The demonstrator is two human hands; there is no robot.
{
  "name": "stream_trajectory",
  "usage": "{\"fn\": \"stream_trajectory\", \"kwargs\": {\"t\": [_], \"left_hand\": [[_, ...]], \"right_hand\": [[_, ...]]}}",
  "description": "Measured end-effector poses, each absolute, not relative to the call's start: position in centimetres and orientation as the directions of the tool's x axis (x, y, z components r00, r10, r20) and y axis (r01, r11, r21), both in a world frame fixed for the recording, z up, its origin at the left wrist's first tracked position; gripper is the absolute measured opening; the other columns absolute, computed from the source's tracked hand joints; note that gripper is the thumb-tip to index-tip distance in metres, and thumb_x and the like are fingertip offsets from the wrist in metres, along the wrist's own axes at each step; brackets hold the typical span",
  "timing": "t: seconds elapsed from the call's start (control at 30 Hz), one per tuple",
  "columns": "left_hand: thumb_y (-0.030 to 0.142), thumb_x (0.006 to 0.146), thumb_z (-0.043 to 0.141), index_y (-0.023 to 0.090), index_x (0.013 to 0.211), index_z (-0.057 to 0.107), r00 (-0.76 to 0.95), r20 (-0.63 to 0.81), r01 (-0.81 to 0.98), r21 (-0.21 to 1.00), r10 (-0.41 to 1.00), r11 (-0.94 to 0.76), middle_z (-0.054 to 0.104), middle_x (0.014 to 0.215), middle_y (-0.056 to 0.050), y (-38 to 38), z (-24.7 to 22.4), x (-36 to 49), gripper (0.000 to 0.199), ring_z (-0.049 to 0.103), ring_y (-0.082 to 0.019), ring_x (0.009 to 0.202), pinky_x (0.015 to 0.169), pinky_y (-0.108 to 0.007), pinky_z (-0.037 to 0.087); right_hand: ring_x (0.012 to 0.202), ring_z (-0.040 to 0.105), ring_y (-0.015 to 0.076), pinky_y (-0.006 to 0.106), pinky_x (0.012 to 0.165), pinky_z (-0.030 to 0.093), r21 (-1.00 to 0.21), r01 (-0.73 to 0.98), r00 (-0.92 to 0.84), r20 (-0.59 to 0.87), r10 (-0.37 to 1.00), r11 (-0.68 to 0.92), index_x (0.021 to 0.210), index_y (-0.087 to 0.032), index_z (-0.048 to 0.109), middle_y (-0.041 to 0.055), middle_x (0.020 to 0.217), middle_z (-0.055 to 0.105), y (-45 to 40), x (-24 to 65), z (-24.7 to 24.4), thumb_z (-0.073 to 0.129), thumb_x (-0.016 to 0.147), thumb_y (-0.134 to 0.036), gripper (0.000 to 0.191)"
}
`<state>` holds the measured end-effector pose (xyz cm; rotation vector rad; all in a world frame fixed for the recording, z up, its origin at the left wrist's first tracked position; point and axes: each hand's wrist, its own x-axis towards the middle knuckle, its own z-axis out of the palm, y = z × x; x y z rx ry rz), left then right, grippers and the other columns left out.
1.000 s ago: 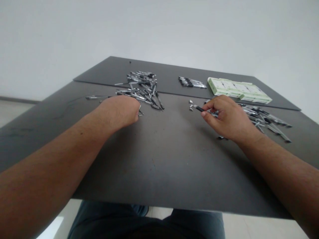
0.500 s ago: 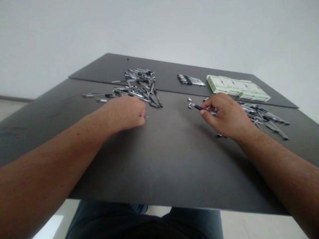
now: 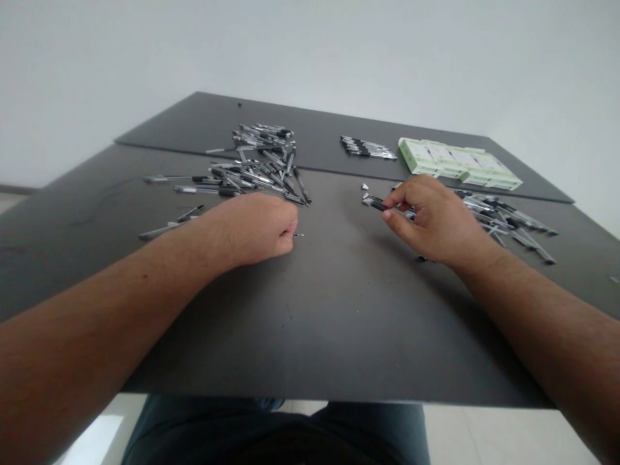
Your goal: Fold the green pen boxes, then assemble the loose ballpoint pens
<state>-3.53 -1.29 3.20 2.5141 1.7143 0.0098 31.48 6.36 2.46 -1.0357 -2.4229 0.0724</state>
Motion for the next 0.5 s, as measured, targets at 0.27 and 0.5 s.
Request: {"fn": "stream_trajectory", "kwargs": {"t": [0.27, 0.5], "left_hand": [[0.033, 0.112, 0.052, 0.020, 0.143, 0.093, 0.414, 0.187, 0.870, 0.206, 0.891, -0.448, 0.094, 0.140, -0.012, -1.5, 2.6, -2.9, 0.053, 0.084, -0.034, 0.140, 0.132, -0.049, 0.060], [0.031, 0.113, 0.053, 0.021, 0.135, 0.092, 0.371, 0.364, 0.801, 0.340, 0.854, -0.493, 0.093, 0.134, -0.011, -1.8, 2.2, -2.7, 0.046, 0.085, -0.033, 0.130, 0.125, -0.050, 0.065]], "right_hand": [[0.109, 0.082, 0.0371, 0.055, 0.106, 0.066, -0.184, 0.683, -0.599, 0.414, 0.686, 0.707, 0.113, -0.029, 0.085, 0.0121, 0.116, 0.088, 6.4, 31.4, 2.5, 0.071, 0.107, -0.041, 0.020], [0.090, 0.080, 0.0300, 0.042, 0.085, 0.061, -0.241, 0.623, -0.634, 0.403, 0.660, 0.744, 0.107, -0.025, 0.083, 0.0093, 0.101, 0.088, 4.9, 30.6, 3.3, 0.074, 0.106, -0.035, 0.013]]}}
